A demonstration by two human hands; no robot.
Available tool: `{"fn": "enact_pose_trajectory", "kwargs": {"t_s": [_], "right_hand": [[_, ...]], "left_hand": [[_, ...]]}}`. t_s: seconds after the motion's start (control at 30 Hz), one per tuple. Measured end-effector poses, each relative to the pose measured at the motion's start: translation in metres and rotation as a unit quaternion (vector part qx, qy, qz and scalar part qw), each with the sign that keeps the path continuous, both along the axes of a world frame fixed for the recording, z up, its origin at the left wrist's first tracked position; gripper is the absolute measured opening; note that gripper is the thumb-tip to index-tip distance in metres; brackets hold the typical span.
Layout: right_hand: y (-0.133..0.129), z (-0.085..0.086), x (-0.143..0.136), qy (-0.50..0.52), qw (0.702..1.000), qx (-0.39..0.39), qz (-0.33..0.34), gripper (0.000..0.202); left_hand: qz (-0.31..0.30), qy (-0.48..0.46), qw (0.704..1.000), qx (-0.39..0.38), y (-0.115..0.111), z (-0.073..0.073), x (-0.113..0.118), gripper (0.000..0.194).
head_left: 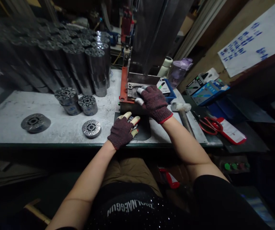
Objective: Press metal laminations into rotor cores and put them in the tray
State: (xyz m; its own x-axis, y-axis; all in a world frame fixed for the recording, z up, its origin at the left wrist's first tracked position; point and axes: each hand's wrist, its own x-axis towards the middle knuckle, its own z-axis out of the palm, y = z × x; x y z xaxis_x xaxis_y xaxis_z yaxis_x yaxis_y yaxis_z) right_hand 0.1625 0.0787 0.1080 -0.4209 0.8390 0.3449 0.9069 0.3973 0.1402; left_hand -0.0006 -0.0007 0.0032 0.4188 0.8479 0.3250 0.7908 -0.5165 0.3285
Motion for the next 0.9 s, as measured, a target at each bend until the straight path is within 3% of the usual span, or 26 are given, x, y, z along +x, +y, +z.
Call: {"fn": "enact_pose_trajectory", "kwargs": {"t_s": [0.17,0.27,0.33,0.47,0.57,0.77,0.83,0.9], "right_hand": [[-0.035,-0.009,-0.003,-0.004,1.0,-0.031,0.0,0.036],[-0.064,-0.028,-0.008,-0.039,0.989,-0.146,0.008,0.038],[-0.076,-0.035,-0.012,-0.083,0.972,-0.221,0.016,0.038],[-0.076,-0.025,-0.024,-0.148,0.952,-0.267,0.012,0.042],[-0.068,-0.014,-0.033,-0.187,0.946,-0.266,0.015,0.042],[-0.063,-0.011,-0.037,-0.2,0.951,-0.236,0.016,0.037],[-0.06,-0.009,-0.027,-0.146,0.971,-0.188,-0.002,0.037],[-0.052,-0.006,-0.013,-0.073,0.993,-0.088,-0.025,0.041]], "left_hand": [[0.016,-0.062,0.998,0.006,0.002,-0.004,-0.001,0.067],[0.016,-0.083,0.996,0.0,0.003,-0.006,-0.002,0.08],[0.013,-0.082,0.997,-0.006,0.004,-0.005,-0.003,0.079],[0.011,-0.082,0.997,-0.007,0.005,-0.004,-0.004,0.079],[0.012,-0.079,0.997,-0.004,0.005,-0.006,-0.004,0.078],[0.009,-0.085,0.996,-0.002,0.006,-0.006,-0.003,0.076],[0.025,-0.084,0.996,-0.007,0.006,-0.004,-0.002,0.075],[0.041,-0.079,0.996,-0.013,0.005,-0.001,-0.001,0.075]]}}
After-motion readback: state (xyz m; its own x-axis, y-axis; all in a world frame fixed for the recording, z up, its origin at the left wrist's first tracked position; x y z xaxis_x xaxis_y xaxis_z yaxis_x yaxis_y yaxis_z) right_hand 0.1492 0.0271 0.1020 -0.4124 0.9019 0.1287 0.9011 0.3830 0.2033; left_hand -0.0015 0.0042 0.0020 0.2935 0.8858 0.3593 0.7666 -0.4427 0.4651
